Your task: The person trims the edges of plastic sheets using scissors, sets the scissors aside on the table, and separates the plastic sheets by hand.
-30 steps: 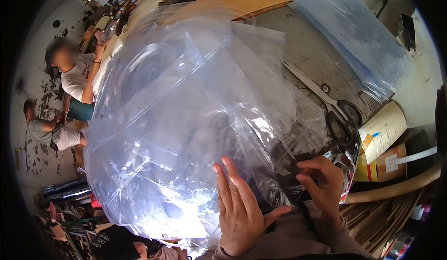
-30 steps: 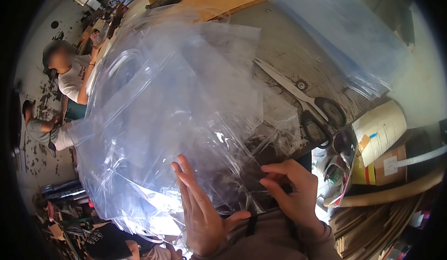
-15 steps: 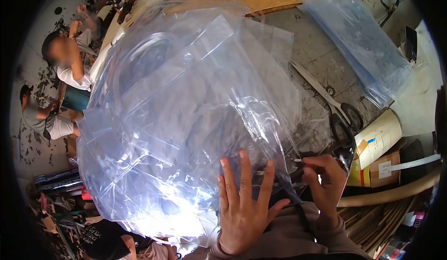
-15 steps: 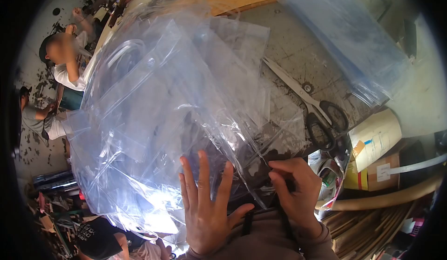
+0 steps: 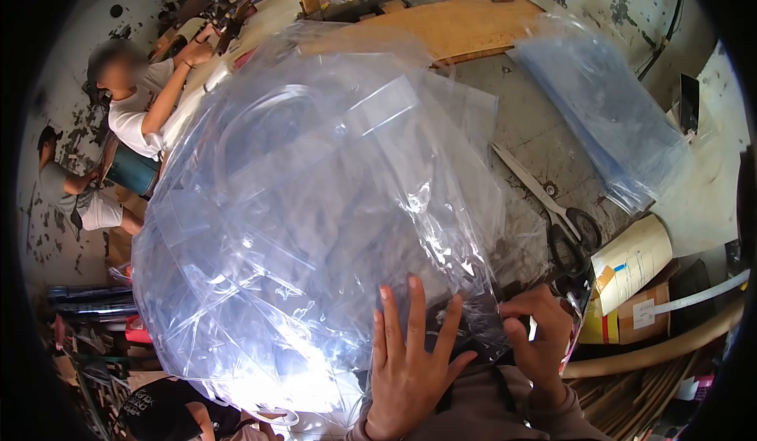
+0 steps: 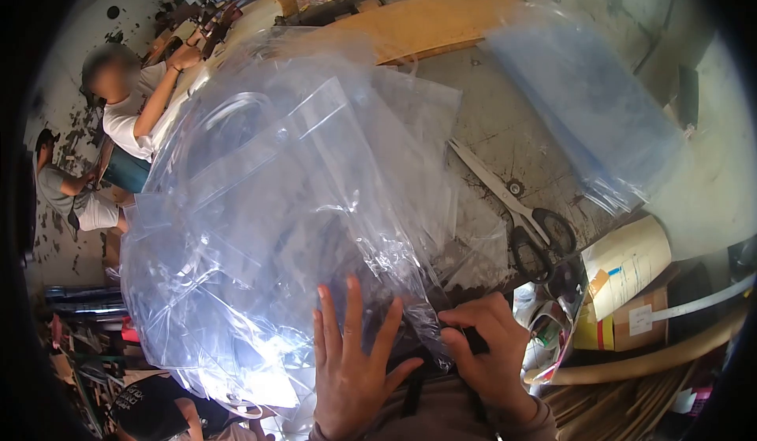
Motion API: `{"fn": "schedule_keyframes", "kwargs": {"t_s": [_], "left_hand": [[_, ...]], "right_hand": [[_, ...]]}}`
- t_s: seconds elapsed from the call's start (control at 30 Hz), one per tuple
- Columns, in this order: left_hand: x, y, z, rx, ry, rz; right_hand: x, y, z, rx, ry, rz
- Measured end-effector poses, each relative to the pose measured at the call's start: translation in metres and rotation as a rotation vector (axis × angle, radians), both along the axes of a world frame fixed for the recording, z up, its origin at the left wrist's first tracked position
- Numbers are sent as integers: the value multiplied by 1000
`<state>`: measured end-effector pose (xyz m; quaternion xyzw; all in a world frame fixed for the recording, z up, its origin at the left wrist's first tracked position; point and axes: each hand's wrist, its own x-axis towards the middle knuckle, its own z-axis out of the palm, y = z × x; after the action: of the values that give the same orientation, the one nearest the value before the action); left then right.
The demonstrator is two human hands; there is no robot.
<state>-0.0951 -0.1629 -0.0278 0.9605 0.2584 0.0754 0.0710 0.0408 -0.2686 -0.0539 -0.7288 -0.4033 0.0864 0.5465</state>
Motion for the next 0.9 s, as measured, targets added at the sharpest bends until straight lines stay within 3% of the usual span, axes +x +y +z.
{"fn": "schedule_keyframes", "kwargs": {"t_s": [0.3, 0.4, 0.5, 0.57, 0.6, 0.67, 0.7, 0.83, 0.9], "left_hand": [[-2, -5, 0, -60, 31, -2], [-6, -6, 20, -26, 112, 23], [-18, -3, 31, -278, 406, 152], [-47, -12, -14, 233, -30, 92], [-53, -8, -20, 235, -28, 94], [-64, 0, -26, 545, -166, 119], [-77, -7, -19, 318, -140, 206], [-74, 3, -7, 189, -418, 221], [-69, 5, -5, 178, -358, 189]], "right_hand": [[-9, 11, -8, -142, -164, -89], [-8, 11, -7, -140, -179, -100], [-8, 11, -12, -106, -134, -103], [-9, 9, -15, -29, 33, -136], [-10, 9, -16, -28, 35, -133], [-13, 9, -18, 51, 121, -198], [-15, 7, -18, 55, 129, -200], [-26, 14, -12, 3, 49, -236], [-32, 13, -16, 12, -75, -154]]}}
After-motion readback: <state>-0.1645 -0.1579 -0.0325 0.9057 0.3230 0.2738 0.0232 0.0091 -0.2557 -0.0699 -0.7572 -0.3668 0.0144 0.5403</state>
